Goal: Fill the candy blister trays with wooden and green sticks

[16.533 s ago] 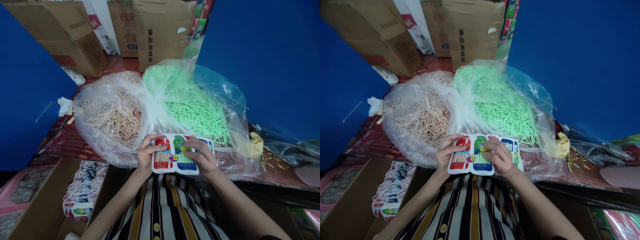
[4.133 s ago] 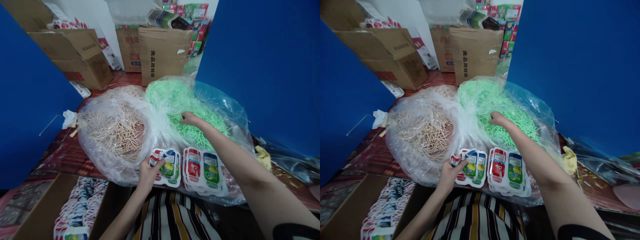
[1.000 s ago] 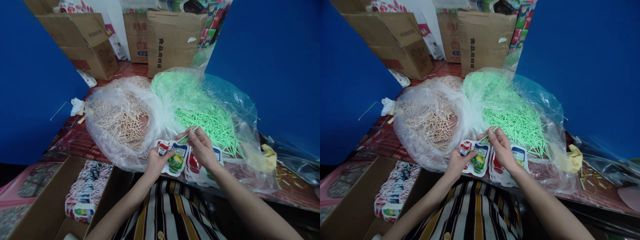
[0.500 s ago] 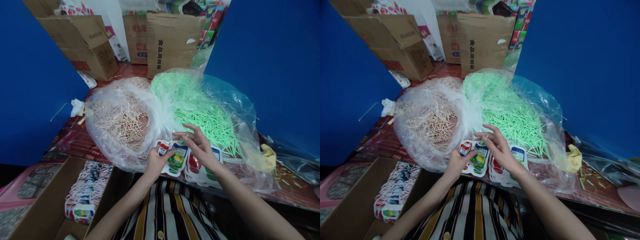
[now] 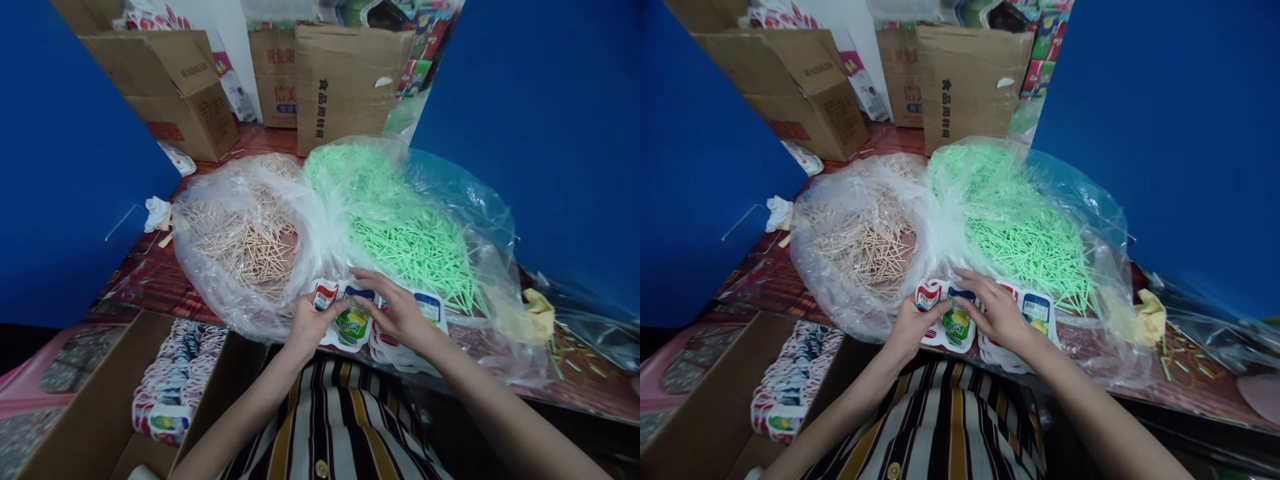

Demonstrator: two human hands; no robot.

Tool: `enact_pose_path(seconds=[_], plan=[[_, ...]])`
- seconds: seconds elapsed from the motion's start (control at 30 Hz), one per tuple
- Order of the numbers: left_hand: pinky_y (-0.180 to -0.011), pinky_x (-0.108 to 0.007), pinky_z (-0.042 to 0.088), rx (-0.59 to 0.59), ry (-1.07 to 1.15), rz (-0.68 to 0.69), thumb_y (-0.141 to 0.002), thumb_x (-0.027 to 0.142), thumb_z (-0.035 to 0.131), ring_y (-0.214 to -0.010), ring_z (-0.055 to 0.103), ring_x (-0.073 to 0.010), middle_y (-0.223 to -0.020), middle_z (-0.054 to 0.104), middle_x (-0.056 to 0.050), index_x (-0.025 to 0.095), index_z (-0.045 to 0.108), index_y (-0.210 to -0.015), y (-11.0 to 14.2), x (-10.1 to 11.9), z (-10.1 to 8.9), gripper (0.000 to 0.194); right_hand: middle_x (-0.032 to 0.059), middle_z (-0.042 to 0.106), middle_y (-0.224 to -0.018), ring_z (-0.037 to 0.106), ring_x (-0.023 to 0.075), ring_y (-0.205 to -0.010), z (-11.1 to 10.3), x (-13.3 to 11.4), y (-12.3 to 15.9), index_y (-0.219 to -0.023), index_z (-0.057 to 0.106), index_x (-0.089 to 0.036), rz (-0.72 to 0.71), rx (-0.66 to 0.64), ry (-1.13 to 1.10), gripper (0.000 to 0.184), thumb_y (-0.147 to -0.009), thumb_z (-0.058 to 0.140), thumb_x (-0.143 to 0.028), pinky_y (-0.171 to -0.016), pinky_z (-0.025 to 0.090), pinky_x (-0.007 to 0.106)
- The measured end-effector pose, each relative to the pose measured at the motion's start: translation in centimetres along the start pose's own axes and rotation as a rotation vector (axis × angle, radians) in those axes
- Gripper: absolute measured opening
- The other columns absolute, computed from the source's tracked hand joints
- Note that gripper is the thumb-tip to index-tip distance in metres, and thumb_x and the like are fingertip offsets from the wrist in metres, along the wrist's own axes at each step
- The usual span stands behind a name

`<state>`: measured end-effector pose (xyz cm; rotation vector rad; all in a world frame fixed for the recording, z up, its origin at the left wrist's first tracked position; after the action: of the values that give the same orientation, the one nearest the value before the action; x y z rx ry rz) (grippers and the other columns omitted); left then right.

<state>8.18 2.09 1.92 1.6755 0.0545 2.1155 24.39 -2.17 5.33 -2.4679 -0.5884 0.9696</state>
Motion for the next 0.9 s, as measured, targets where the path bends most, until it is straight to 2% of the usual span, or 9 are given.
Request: enact_pose_path(seconds=[0.13,0.23,0.37,0.47,0.53,0.63,0.7,0.77,0.9], plan=[[-0.068,-0.027,0.052,-0.038,0.044,-0.016,-0.059,0.031,0.08,-0.069,0.065,-0.0162,-0.076,0.073,-0.004,0.013,0.072,-0.079,-0.1,-0.2,-0.2,0.028,0.0125,0.053,-0.133,0.054,0.0217,-0.119,-0.2,-0.3,0.3,-0.117,0.056,-0.021,-0.035,0.043,-0.021,0.034,-0.084,0.061,-0.014,-0.098,0.046,0.038],[-0.071,-0.028,0.052,-0.067,0.04,-0.005,-0.061,0.031,0.08,-0.07,0.065,-0.0161,-0.078,0.073,-0.004,0.013,0.072,-0.08,-0.1,0.0,-0.3,0.027,0.0118,0.055,-0.13,0.055,0.022,-0.117,-0.5,-0.5,0.1,-0.114,0.057,-0.021,0.034,0.044,-0.06,0.031,-0.084,0.062,-0.017,-0.097,0.046,0.038],[-0.069,-0.025,0.05,-0.053,-0.017,0.049,-0.063,0.03,0.078,-0.067,0.063,-0.0138,-0.075,0.072,-0.002,0.013,0.072,-0.078,0.0,0.0,-0.1,0.023,0.0107,0.062,-0.12,0.06,0.0221,-0.108,-0.8,-0.5,-0.3,-0.101,0.061,-0.019,0.193,-0.08,-0.14,0.019,-0.084,0.062,-0.026,-0.091,0.049,0.035],[-0.065,-0.024,0.049,-0.03,-0.042,0.053,-0.063,0.031,0.078,-0.064,0.062,-0.0128,-0.07,0.071,-0.001,0.012,0.071,-0.074,0.1,-0.2,0.1,0.023,0.0089,0.065,-0.112,0.062,0.0222,-0.103,-0.7,-0.6,-0.3,-0.098,0.064,-0.019,0.258,-0.142,-0.197,0.02,-0.081,0.066,-0.03,-0.089,0.049,0.033],[-0.064,-0.024,0.049,0.0,-0.016,0.043,-0.063,0.033,0.078,-0.063,0.062,-0.0128,-0.07,0.07,-0.001,0.013,0.07,-0.073,0.1,-0.3,0.1,0.024,0.008,0.065,-0.109,0.063,0.0219,-0.099,-0.3,-0.6,0.0,-0.107,0.061,-0.021,0.357,-0.063,-0.27,0.035,-0.076,0.071,-0.032,-0.086,0.05,0.033],[-0.067,-0.026,0.051,0.03,0.043,0.016,-0.063,0.036,0.078,-0.066,0.064,-0.0146,-0.073,0.071,-0.002,0.014,0.07,-0.078,0.1,-0.4,0.1,0.028,0.0062,0.068,-0.101,0.066,0.0199,-0.087,0.8,-0.2,0.6,-0.119,0.054,-0.022,0.572,0.041,-0.561,0.054,-0.071,0.075,-0.035,-0.075,0.055,0.033],[-0.066,-0.027,0.052,0.037,0.055,-0.011,-0.062,0.038,0.078,-0.067,0.065,-0.0163,-0.073,0.071,-0.003,0.014,0.07,-0.081,0.1,-0.5,0.0,0.031,0.0043,0.071,-0.09,0.068,0.0188,-0.079,1.7,0.0,0.8,-0.109,0.06,-0.02,0.667,0.027,-0.756,0.044,-0.071,0.075,-0.037,-0.071,0.056,0.032],[-0.062,-0.027,0.053,0.035,0.047,-0.04,-0.061,0.039,0.079,-0.065,0.066,-0.0172,-0.071,0.071,-0.003,0.014,0.07,-0.084,0.1,-0.6,-0.1,0.035,0.0036,0.072,-0.083,0.068,0.0186,-0.075,2.3,0.2,0.9,-0.092,0.065,-0.018,0.715,0.038,-0.83,0.032,-0.07,0.074,-0.039,-0.071,0.056,0.032],[-0.063,-0.027,0.053,-0.027,0.074,-0.038,-0.062,0.037,0.079,-0.065,0.066,-0.0164,-0.073,0.072,-0.003,0.014,0.071,-0.09,0.1,-0.7,-0.1,0.037,0.0023,0.07,-0.073,0.065,0.0168,-0.066,2.3,0.6,0.9,-0.08,0.065,-0.016,0.722,0.123,-0.697,0.027,-0.069,0.075,-0.038,-0.062,0.054,0.029]])
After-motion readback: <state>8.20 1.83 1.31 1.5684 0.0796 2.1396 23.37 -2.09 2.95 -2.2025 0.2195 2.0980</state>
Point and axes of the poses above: each hand's wrist, its own y-axis away from the middle knuckle, its own z-axis out of the palm, x = y × z, the point moved 2 cm from there along -y, towards the middle knuckle
